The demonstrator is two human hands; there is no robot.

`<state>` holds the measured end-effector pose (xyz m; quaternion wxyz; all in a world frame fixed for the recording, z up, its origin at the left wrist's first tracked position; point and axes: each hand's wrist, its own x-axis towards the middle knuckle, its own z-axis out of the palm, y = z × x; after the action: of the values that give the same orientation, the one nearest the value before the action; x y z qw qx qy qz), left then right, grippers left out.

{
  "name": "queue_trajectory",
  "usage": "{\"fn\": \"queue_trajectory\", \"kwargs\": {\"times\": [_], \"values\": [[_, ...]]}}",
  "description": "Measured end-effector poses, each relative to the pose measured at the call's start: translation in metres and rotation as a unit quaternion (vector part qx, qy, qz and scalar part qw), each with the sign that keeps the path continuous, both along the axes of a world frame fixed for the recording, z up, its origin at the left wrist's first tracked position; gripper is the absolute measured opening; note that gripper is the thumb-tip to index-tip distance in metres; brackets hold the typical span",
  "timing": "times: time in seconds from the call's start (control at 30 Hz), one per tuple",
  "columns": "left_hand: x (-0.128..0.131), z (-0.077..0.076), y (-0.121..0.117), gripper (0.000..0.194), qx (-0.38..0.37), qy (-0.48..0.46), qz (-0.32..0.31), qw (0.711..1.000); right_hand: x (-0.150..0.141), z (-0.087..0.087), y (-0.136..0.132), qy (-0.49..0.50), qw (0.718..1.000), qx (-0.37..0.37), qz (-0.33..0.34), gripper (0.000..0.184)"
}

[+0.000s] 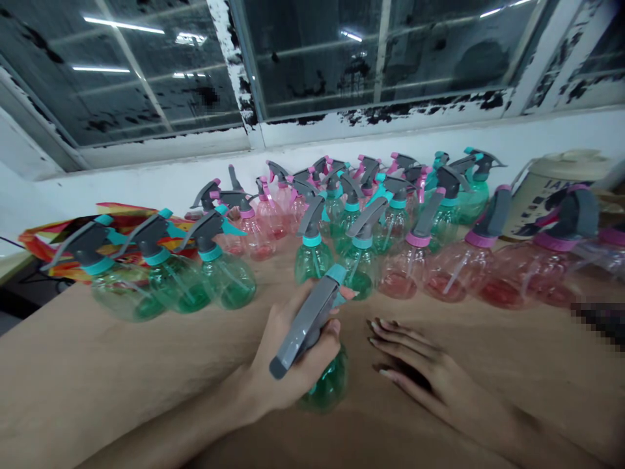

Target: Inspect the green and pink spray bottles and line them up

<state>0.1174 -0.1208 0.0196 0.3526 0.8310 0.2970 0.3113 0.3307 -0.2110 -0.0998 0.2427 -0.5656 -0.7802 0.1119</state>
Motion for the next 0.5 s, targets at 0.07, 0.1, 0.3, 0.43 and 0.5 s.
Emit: {"fn": "queue_trajectory", "kwargs": {"times": [0.07, 0.1, 0.3, 0.43, 0.5], "values": [[-0.0016, 0.0009, 0.0007, 0.02, 0.018, 0.001, 0.003, 1.0, 0.0001, -0.0003, 0.0002, 0.0, 1.0, 0.003, -0.001, 0.044], [-0.0022, 0.0015, 0.001, 0.016, 0.026, 0.002, 0.001, 1.0, 0.0001, -0.0005, 0.0004, -0.001, 1.0, 0.005, -0.001, 0.043], [-0.0026, 0.0068, 0.0014, 0.005, 0.05, 0.026, -0.016, 0.998, 0.0008, -0.0011, 0.0013, -0.001, 1.0, 0.01, 0.004, 0.044], [-0.0016, 0.0067, 0.0019, 0.01, 0.071, 0.033, -0.006, 0.997, 0.0009, -0.0015, 0.0008, 0.004, 1.0, 0.015, 0.004, 0.044], [-0.001, 0.0048, 0.0023, 0.015, 0.072, 0.029, 0.013, 0.997, 0.0008, -0.0018, 0.0005, -0.001, 1.0, 0.012, 0.002, 0.044]]}}
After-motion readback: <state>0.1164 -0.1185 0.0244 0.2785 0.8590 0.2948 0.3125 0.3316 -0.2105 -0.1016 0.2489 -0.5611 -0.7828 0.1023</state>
